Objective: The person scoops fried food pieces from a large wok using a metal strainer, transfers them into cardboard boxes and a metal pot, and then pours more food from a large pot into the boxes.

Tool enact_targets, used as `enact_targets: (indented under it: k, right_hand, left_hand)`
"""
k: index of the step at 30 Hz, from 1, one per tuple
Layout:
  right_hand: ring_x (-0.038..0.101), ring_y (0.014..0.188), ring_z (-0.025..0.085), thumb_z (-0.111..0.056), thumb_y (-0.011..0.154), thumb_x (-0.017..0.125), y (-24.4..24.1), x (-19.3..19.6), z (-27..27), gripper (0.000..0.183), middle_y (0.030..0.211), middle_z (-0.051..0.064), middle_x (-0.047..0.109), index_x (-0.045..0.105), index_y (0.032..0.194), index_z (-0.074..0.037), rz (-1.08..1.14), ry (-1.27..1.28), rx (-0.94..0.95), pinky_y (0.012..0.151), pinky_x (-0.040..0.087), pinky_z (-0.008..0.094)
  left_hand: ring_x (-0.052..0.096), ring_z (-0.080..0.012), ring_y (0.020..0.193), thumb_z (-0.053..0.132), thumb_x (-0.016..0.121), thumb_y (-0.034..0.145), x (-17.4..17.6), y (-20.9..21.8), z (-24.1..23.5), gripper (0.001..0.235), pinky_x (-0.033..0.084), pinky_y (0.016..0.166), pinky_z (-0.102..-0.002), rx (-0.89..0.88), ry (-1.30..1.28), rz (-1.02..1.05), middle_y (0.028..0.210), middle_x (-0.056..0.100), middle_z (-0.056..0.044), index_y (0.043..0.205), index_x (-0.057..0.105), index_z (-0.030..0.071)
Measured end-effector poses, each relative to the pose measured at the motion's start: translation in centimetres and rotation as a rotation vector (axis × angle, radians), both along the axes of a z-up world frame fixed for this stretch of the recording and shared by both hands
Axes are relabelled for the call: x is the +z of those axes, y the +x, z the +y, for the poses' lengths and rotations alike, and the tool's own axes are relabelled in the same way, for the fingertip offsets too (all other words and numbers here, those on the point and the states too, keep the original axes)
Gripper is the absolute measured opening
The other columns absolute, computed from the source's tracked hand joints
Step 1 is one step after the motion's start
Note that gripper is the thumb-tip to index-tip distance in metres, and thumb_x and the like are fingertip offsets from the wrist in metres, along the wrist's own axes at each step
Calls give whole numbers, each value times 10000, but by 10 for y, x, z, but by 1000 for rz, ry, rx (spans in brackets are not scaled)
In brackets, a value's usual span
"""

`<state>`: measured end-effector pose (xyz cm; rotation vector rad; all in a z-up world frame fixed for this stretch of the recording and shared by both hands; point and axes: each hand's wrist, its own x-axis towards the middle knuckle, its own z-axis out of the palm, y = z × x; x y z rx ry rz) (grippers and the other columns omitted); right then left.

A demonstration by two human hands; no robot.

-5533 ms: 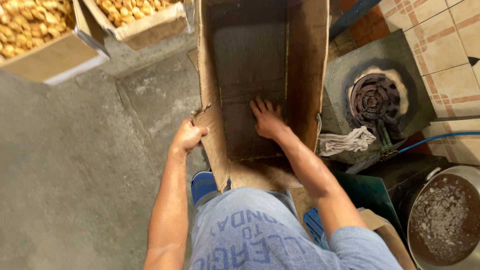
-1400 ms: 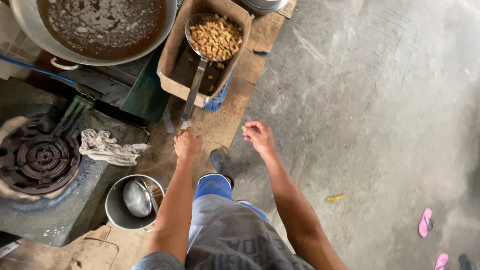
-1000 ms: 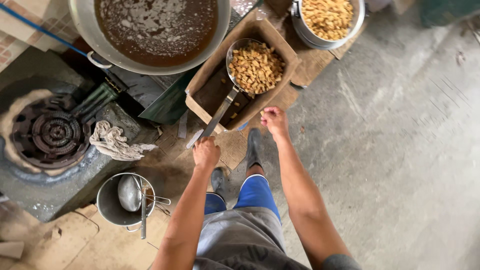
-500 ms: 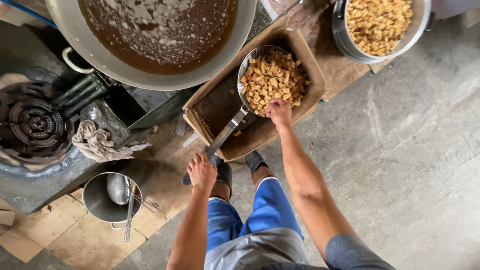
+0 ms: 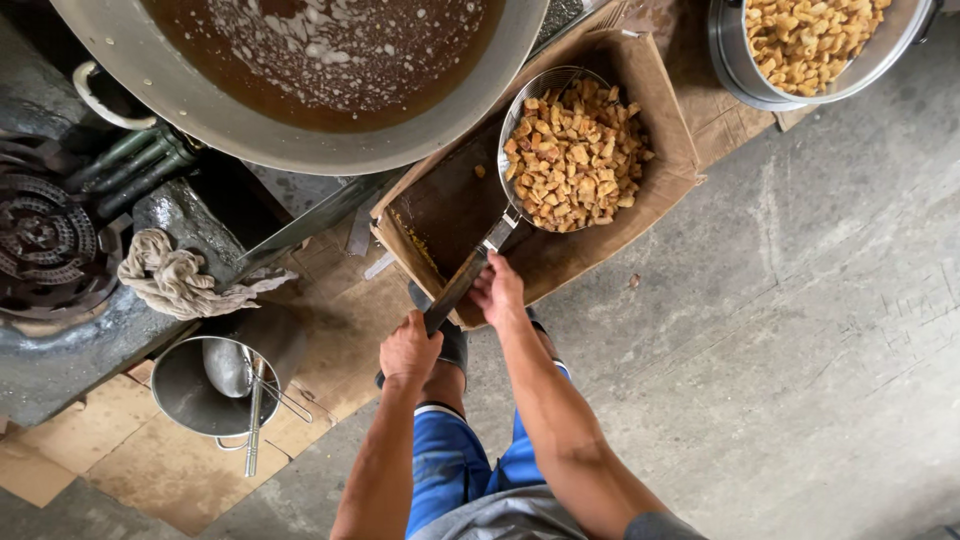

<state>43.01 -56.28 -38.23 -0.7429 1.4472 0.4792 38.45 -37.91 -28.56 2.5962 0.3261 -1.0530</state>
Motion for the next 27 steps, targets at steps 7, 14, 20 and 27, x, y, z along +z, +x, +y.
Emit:
enact_targets:
  k: [7,14,20,27]
  right_hand:
    - [683,869,255,-233,871,748,0,-5,35,210,916,74,679,636,1016,-131,-296,354,-236,837,569,503]
    - [643,784,229,-166,874,766,-35,12,55,193,854,44,623,603,975,-148,-470,407,-271,766,573,471]
    - [640,790,223,-181,913,760,-54,60,56,190,869,40,607,595,999,-144,-494,324,-162,758,578,470]
    - [641,792,223,-135,913,748,-78,114,49,200,870,44,601,590,1036,-153,-529,308,-108,741,577,461]
  left_hand:
    - [730,-370,836,362,700,819,-21,-12,10,344,589,744,-503,-12,-18,-83,921,746,-155,1026,591,110]
    - [728,-364,789,386,733,799,-11,-46,28,345,581,695,-504,10,-22,-106,883,745,-136,991,607,128]
    - [731,-367,749,410,735,796,11,-80,26,355,591,665,-497,71,-68,-171,843,745,-144,961,613,120]
    - [710,-427,675,412,758,767,67,-107,8,475,573,614,-535,218,-125,-210,803,737,-198,1119,638,116]
